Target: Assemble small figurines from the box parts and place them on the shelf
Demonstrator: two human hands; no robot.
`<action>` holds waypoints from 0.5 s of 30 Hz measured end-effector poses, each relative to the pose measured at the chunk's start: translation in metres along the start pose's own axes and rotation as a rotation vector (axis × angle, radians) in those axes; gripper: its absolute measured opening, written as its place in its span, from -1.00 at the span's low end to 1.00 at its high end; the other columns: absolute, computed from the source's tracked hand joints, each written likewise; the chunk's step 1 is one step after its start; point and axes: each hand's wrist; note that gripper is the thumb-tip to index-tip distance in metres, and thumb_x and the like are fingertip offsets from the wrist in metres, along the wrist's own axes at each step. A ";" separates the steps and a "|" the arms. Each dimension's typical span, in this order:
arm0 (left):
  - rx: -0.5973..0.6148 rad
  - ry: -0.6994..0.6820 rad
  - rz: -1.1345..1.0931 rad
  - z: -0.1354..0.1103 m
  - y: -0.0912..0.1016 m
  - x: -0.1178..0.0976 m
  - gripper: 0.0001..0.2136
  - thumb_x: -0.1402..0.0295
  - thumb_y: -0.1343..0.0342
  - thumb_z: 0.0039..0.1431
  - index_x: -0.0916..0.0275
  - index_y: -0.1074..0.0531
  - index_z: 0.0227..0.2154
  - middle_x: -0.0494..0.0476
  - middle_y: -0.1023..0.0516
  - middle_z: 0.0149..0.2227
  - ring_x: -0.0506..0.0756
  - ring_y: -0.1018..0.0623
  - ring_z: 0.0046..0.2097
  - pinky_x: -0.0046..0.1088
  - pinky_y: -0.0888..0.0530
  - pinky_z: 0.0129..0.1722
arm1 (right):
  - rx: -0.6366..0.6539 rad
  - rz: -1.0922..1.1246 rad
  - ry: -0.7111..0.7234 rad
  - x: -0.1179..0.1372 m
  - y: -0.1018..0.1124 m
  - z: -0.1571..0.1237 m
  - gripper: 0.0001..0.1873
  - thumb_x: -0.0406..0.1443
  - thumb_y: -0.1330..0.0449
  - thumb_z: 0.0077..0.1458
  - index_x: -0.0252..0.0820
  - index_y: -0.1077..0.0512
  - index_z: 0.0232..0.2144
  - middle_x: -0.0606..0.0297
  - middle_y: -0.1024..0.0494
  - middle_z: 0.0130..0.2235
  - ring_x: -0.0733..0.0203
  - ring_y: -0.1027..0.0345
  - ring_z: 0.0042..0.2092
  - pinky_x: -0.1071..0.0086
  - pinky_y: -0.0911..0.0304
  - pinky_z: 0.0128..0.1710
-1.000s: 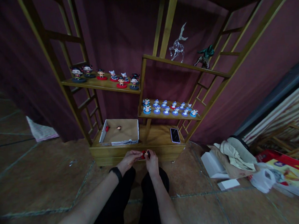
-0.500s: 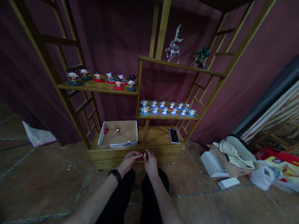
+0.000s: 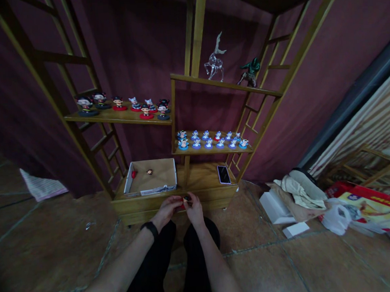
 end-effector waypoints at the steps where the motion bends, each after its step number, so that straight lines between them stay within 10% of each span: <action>1: 0.004 0.003 -0.016 0.000 0.000 -0.001 -0.75 0.51 -0.31 -0.33 0.32 -0.44 -0.47 0.10 -0.55 -0.47 0.03 -0.53 -0.42 -0.44 -0.45 -0.33 | -0.002 0.031 -0.026 -0.001 -0.001 0.001 -0.59 -0.27 -0.14 -0.08 -0.10 -0.37 -0.10 0.22 -0.46 -0.16 0.19 -0.37 -0.20 0.27 -0.28 -0.12; 15: 0.062 0.050 -0.040 -0.008 0.000 -0.007 -0.76 0.52 -0.28 -0.24 0.32 -0.43 -0.42 0.11 -0.54 -0.45 0.02 -0.53 -0.40 -0.46 -0.47 -0.32 | 0.203 0.583 -0.374 0.021 0.003 0.004 -0.68 -0.24 -0.24 -0.28 -0.23 -0.47 -0.36 0.29 -0.54 -0.41 0.29 -0.35 -0.47 0.36 -0.30 -0.36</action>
Point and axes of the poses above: each hand's wrist, its own z-axis towards the middle knuckle, its own y-axis out of the back of the hand, x = y × z
